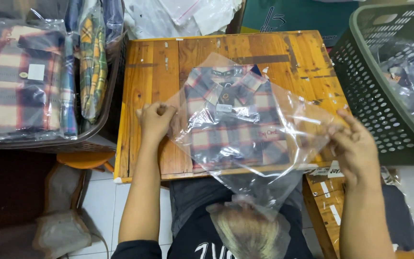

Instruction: Folding a plaid shirt and placing it into a clear plastic bag for final packaging.

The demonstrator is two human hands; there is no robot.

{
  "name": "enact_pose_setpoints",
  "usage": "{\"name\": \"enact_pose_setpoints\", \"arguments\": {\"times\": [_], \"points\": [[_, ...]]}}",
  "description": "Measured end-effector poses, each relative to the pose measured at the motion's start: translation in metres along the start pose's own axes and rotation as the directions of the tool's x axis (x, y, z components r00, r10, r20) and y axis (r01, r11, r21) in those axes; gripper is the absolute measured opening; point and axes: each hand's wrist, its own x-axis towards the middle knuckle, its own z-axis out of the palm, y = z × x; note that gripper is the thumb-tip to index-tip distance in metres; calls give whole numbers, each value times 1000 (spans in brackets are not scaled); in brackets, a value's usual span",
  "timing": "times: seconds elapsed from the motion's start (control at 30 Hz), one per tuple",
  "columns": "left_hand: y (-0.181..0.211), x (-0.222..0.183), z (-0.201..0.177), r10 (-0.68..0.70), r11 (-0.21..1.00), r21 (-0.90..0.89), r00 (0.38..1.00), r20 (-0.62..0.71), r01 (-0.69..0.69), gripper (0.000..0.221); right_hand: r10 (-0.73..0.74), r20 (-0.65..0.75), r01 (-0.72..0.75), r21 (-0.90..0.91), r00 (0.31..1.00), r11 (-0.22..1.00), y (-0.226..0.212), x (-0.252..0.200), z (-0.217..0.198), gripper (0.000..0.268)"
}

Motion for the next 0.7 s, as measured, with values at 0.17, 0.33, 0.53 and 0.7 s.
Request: {"name": "enact_pose_setpoints", "arguments": {"times": [0.17,0.33,0.53,0.7], "points": [[14,-10,-12,-59,747,-656,970,-235,-113,8,-433,389,190,526,813,829,-3,58,-5,78],[32,-43,-27,-339,385,-827,772,-539,-409,9,-397,247,398,49,884,916,5,67,33,56],[38,-108,6,-292,487,-825,837,-464,-287,12,-179,298,347,-840,938,418,50,82,61,65],[35,-132,6,635,683,-472,773,7,-557,51,-79,330,334,-861,941,383,35,84,82,56]]}}
